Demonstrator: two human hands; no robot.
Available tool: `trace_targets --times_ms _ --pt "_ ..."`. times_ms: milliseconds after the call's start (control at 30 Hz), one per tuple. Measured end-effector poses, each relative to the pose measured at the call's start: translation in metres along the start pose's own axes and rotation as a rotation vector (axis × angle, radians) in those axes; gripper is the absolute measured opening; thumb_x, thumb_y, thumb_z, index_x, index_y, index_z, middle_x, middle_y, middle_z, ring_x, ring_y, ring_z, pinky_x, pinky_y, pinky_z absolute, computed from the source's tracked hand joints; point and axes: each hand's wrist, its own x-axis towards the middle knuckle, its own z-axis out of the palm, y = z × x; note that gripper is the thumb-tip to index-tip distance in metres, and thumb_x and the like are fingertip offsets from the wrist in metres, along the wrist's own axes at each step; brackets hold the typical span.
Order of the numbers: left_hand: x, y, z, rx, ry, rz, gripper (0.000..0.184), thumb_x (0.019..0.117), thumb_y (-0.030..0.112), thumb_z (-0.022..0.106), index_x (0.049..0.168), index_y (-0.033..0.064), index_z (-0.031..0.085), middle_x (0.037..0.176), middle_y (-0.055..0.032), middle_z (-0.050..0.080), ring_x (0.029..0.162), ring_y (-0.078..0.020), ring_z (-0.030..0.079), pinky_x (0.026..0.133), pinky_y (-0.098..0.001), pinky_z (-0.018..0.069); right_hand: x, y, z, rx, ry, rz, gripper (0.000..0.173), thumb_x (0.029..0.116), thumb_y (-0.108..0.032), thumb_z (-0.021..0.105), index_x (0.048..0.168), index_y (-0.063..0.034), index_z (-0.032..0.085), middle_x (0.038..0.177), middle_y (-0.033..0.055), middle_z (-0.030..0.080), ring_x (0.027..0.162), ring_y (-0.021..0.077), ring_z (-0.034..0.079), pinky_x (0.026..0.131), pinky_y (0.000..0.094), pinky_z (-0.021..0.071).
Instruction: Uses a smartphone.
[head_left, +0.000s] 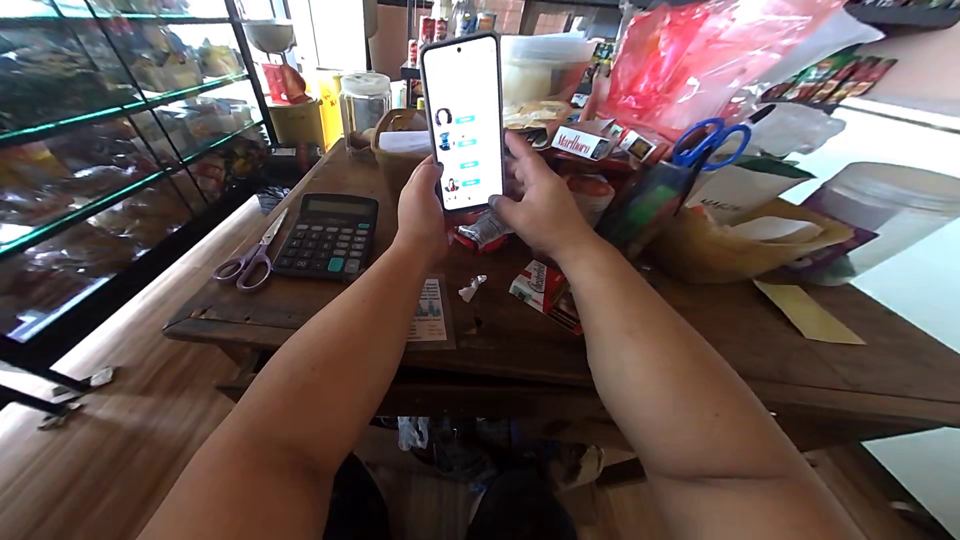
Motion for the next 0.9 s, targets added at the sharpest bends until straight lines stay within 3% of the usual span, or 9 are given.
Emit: trace_targets --times_ms 100,167,267,400,567,767,900 --pt "0.000 0.000 -0.001 -0.014 -0.012 -0.002 0.039 0.1103 0.028 0.025 0.130 0.0127 0.054 0.105 -0.0095 0.069 0.082 -0.0210 0.070 0.058 -0.0348 0.0574 -0.002 -0.002 0.000 0.007 -0.005 0.029 0.079 0.0924 -0.005 0.062 0.162 -0.0067 0.025 0.144 0.0168 0.057 0.118 0.0168 0.066 0.098 0.0322 0.0559" --pt "-0.001 0.001 0.001 -0.006 0.011 -0.017 0.040 0.1112 0.033 0.025 0.124 0.0132 0.057 0.101 -0.0084 0.069 0.080 -0.0202 0.070 0.058 -0.0345 0.0574 -0.009 -0.015 0.000 -0.048 0.005 0.066 0.075 0.0975 -0.005 0.060 0.163 -0.0097 0.023 0.147 0.0183 0.054 0.118 0.0227 0.065 0.096 0.0365 0.0559" --pt "-0.002 0.002 0.003 0.109 0.035 -0.051 0.042 0.1126 0.036 0.029 0.136 0.0126 0.055 0.107 -0.0106 0.068 0.080 -0.0207 0.070 0.059 -0.0355 0.0583 -0.013 -0.031 -0.002 -0.229 0.080 0.002 0.072 0.1006 -0.010 0.057 0.163 -0.0062 0.022 0.158 0.0223 0.039 0.134 0.0289 0.052 0.102 0.0368 0.0492" --pt "-0.004 -0.004 0.003 0.272 -0.050 -0.039 0.040 0.1127 0.032 0.033 0.134 0.0093 0.058 0.104 -0.0101 0.069 0.078 -0.0175 0.070 0.059 -0.0330 0.0585 -0.003 -0.011 -0.006 -0.426 0.404 -0.343 0.060 0.0949 -0.018 0.063 0.150 -0.0003 0.048 0.157 0.0308 0.037 0.147 0.0408 0.037 0.118 0.0446 0.0372" --pt "-0.004 -0.010 0.004 0.346 -0.138 -0.065 0.038 0.1123 0.031 0.036 0.133 0.0085 0.059 0.097 -0.0086 0.069 0.073 -0.0141 0.068 0.058 -0.0296 0.0574 0.001 -0.007 -0.008 -0.565 0.480 -0.382 0.054 0.0957 -0.029 0.063 0.144 -0.0070 0.058 0.160 0.0361 0.025 0.150 0.0520 0.023 0.123 0.0559 0.0251" --pt "-0.005 -0.013 0.003 0.399 -0.185 -0.049 0.038 0.1120 0.031 0.038 0.134 0.0092 0.060 0.099 -0.0081 0.069 0.073 -0.0131 0.067 0.058 -0.0284 0.0562 0.001 -0.007 -0.007 -0.602 0.456 -0.309 0.059 0.0963 -0.041 0.064 0.146 -0.0099 0.057 0.163 0.0343 0.021 0.152 0.0541 0.016 0.122 0.0618 0.0217" --pt "-0.005 -0.012 0.005 0.398 -0.161 -0.061 0.039 0.1121 0.032 0.037 0.134 0.0096 0.059 0.101 -0.0083 0.069 0.076 -0.0133 0.068 0.060 -0.0289 0.0568 0.000 -0.009 -0.009 -0.583 0.472 -0.309 0.060 0.0975 -0.041 0.064 0.147 -0.0083 0.055 0.163 0.0343 0.021 0.152 0.0526 0.017 0.121 0.0608 0.0234"
